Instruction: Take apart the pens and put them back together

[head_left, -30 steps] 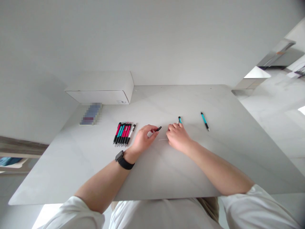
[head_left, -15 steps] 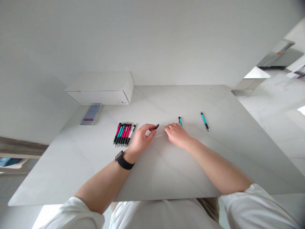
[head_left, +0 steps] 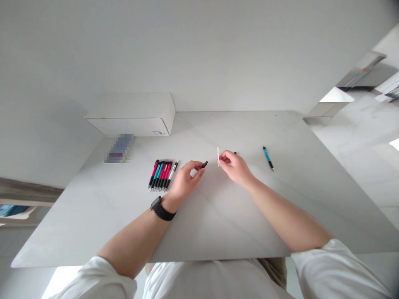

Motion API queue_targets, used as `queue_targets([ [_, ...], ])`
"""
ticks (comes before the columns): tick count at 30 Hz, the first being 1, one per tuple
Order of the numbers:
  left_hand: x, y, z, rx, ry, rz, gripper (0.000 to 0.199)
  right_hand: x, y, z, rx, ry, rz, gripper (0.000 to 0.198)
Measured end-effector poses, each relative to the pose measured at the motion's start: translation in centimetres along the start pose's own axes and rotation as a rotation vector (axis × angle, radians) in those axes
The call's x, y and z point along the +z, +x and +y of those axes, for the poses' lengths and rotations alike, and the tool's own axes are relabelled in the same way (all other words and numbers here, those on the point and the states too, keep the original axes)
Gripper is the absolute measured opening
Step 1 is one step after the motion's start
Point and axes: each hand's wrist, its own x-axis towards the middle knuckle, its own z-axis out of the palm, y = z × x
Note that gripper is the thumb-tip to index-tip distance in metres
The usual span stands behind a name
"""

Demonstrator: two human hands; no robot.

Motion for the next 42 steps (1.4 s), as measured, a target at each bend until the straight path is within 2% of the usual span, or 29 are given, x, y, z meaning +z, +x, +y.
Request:
queue_targets([
  [2, 0.1, 0.0, -0.1, 0.013, -0.01, -0.011, 0.019, 0.4, 0.2, 0.0, 0.043, 0.355, 0.051, 0.019],
  [4, 0.1, 0.0, -0.2, 0.023, -0.022, -0.028, 0.018, 1.1, 0.2, 0.1, 0.074, 0.58, 0.104, 0.024],
  [9, 0.0, -0.1, -0.2, 0.031, -0.029, -0.055, 0.018, 2.5, -0.1, 0.2, 0.094, 0.751, 0.175, 0.027],
  [21, 0.2, -0.1, -0.3, 0.028, -0.032, -0.077, 0.017, 2.5, -0.4, 0.1, 0.042, 0.664, 0.135, 0.027],
  [42, 0.2, 0.0, -0.1, 0.065, -0.028, -0.084, 0.015, 2.5, -0.7, 0.4, -0.058, 0.305, -0.009, 0.027],
])
